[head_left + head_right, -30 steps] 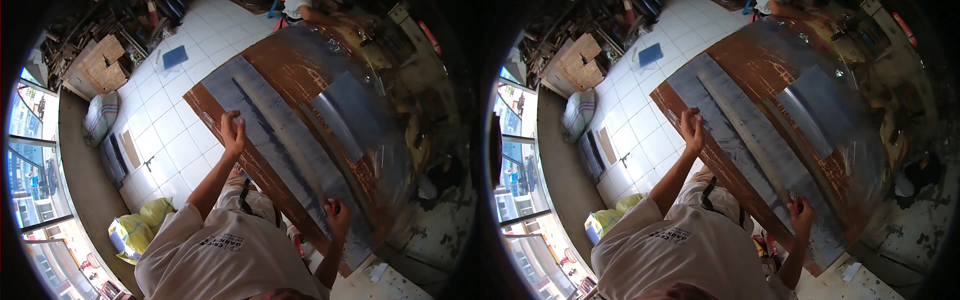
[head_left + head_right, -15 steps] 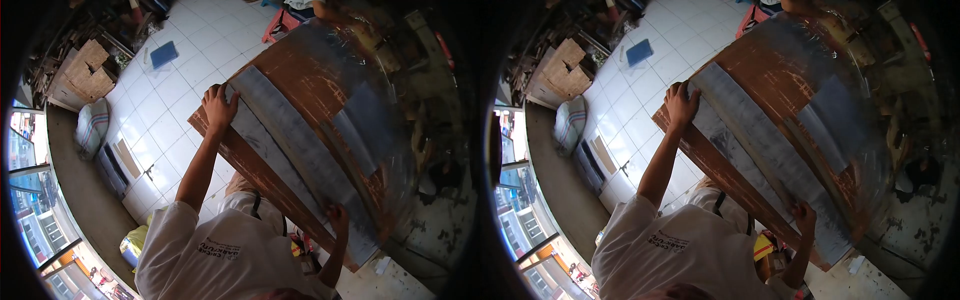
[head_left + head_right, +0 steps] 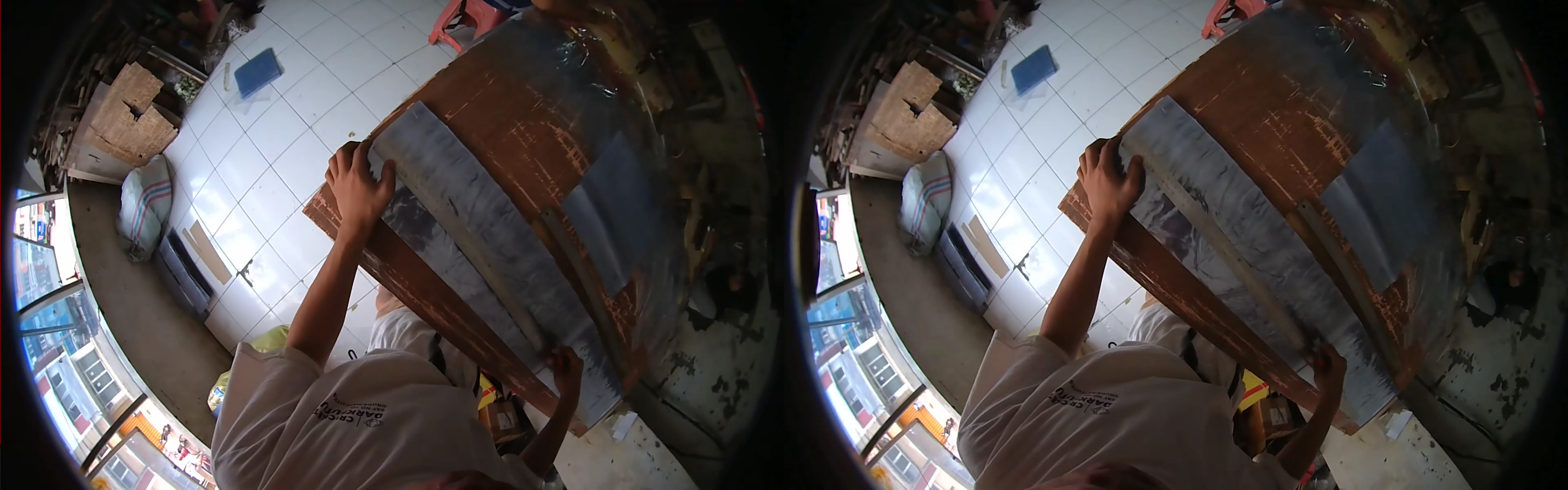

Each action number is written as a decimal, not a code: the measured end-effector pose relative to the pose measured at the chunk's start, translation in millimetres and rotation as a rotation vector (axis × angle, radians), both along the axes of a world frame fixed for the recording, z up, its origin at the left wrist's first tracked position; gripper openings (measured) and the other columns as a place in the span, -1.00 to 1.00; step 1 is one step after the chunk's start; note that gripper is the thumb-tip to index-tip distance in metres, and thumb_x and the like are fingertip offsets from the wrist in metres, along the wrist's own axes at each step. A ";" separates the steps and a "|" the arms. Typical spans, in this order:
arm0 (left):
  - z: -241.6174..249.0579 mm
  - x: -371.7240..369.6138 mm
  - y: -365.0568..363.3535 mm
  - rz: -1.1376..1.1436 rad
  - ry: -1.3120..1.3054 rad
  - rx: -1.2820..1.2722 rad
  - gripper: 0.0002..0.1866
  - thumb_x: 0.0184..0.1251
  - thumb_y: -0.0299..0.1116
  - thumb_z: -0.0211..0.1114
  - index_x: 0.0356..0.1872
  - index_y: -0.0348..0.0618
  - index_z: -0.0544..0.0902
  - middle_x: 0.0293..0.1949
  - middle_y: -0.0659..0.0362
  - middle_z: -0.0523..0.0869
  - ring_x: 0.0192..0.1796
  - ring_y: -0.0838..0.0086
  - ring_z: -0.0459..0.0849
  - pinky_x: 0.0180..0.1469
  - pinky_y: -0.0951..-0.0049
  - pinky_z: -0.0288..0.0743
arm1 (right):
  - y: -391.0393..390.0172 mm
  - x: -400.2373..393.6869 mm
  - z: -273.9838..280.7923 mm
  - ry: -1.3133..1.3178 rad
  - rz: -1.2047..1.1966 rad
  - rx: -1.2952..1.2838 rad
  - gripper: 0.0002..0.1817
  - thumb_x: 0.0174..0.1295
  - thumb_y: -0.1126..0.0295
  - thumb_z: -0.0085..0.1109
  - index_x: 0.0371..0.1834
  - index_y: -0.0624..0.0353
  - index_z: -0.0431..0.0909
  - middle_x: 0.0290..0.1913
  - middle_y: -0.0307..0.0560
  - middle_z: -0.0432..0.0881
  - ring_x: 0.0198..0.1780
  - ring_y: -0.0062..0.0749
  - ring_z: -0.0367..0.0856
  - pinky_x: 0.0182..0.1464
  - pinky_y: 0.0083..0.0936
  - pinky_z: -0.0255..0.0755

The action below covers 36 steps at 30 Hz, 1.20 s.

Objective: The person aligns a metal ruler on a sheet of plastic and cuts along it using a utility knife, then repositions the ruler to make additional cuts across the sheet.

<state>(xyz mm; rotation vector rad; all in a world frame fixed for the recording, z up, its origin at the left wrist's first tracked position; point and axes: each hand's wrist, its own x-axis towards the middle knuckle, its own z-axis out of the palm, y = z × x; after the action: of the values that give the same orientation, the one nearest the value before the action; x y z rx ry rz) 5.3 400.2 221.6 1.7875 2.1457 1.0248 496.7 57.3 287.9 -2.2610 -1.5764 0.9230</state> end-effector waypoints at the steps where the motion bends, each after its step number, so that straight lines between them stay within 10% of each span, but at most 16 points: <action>1: 0.4 -0.5 -0.3 -0.003 0.001 -0.005 -0.49 0.24 -0.09 0.39 0.17 -0.09 0.63 0.03 0.08 0.57 0.12 0.14 0.48 0.24 0.11 0.28 | -2.5 3.4 -2.9 0.022 0.029 0.051 -0.82 0.17 0.54 0.40 -0.18 0.23 0.63 -0.58 -0.34 0.30 -0.47 -0.66 0.25 -0.40 -0.59 0.29; 25: -5.9 -1.0 0.5 0.017 -0.023 0.014 -0.53 0.23 -0.24 0.35 0.17 -0.09 0.62 0.13 0.04 0.56 0.24 0.08 0.46 0.32 0.05 0.25 | 14.9 -55.6 6.4 -0.223 0.056 0.294 -0.55 -0.12 0.59 0.50 -0.15 0.15 0.51 -0.23 -0.08 0.43 -0.31 -0.20 0.45 -0.21 -0.34 0.42; 36: -8.4 -1.7 0.5 0.031 -0.040 0.023 -0.56 0.23 -0.23 0.35 0.15 -0.09 0.66 0.11 0.05 0.59 0.20 0.08 0.50 0.30 0.07 0.29 | 5.6 -51.9 -8.5 -0.116 -0.064 0.321 -0.54 -0.18 0.64 0.55 -0.26 0.15 0.46 -0.34 -0.19 0.32 -0.39 -0.35 0.29 -0.29 -0.42 0.29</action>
<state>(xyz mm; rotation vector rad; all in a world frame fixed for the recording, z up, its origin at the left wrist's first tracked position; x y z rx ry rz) 3.6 400.7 213.3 1.7339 2.1531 1.0868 444.8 63.0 279.4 -2.1530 -1.5590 0.4883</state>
